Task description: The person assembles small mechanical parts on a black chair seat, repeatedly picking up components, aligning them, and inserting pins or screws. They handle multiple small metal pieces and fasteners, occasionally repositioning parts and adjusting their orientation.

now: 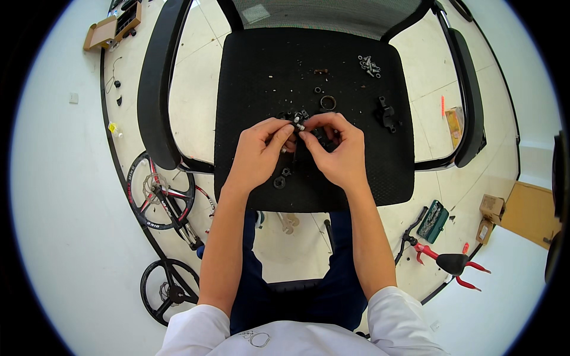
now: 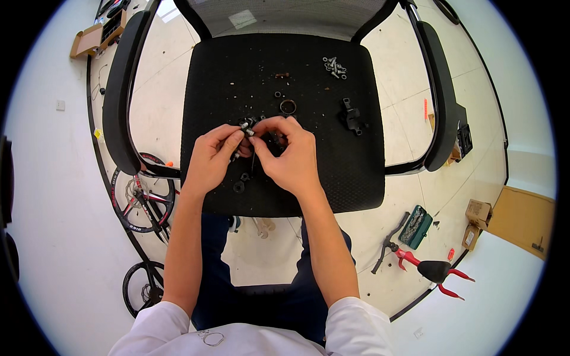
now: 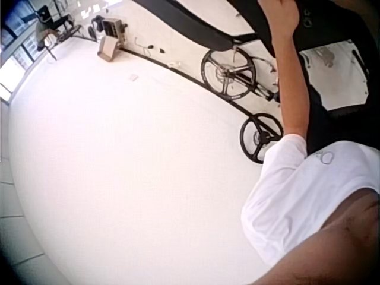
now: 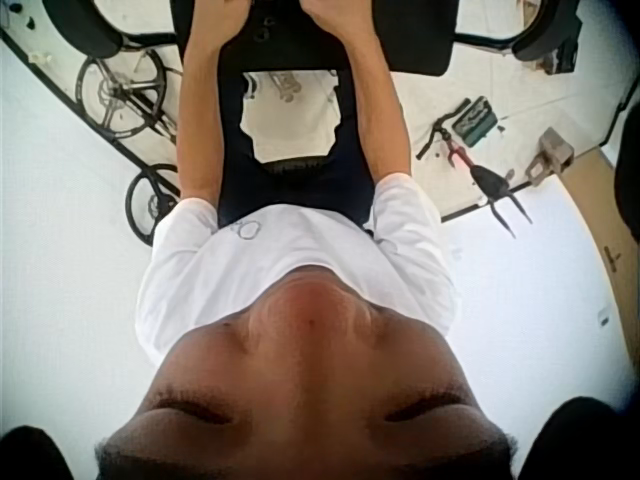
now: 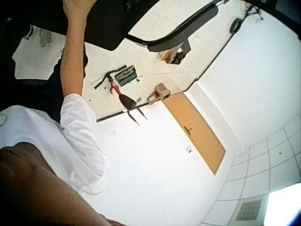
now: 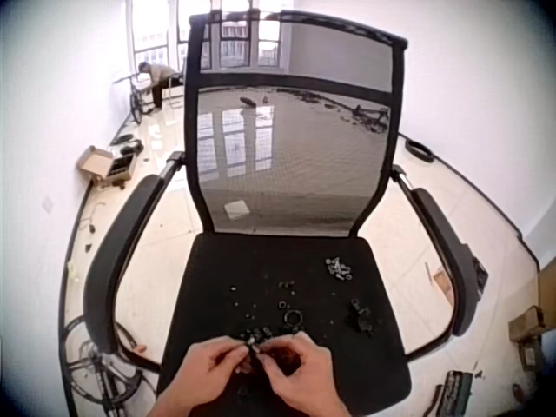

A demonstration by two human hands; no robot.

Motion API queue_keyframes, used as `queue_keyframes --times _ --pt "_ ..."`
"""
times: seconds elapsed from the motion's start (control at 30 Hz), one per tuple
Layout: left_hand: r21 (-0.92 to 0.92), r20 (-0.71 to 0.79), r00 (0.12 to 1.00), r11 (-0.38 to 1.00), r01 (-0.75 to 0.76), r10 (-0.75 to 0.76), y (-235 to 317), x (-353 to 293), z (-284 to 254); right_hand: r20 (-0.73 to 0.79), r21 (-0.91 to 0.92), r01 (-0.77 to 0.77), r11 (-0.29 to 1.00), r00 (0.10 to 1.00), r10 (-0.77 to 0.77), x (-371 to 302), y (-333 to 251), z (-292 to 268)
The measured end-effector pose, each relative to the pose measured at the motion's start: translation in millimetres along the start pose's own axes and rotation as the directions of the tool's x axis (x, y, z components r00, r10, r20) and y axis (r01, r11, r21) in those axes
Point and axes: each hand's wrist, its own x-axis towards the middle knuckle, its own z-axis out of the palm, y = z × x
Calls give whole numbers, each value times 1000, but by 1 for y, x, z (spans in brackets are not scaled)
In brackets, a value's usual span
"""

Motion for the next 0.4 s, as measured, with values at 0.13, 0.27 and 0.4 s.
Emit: queue_keyframes --times 0.13,0.27,0.4 --pt "22 -22 994 994 -105 105 2 0 5 23 136 -94 986 995 92 2 10 1" --pt "264 -58 964 936 -234 258 -3 0 2 52 168 -92 981 995 84 -1 10 3" --pt "326 -28 981 930 -172 191 3 -1 1 62 297 -135 945 991 122 -2 9 4"
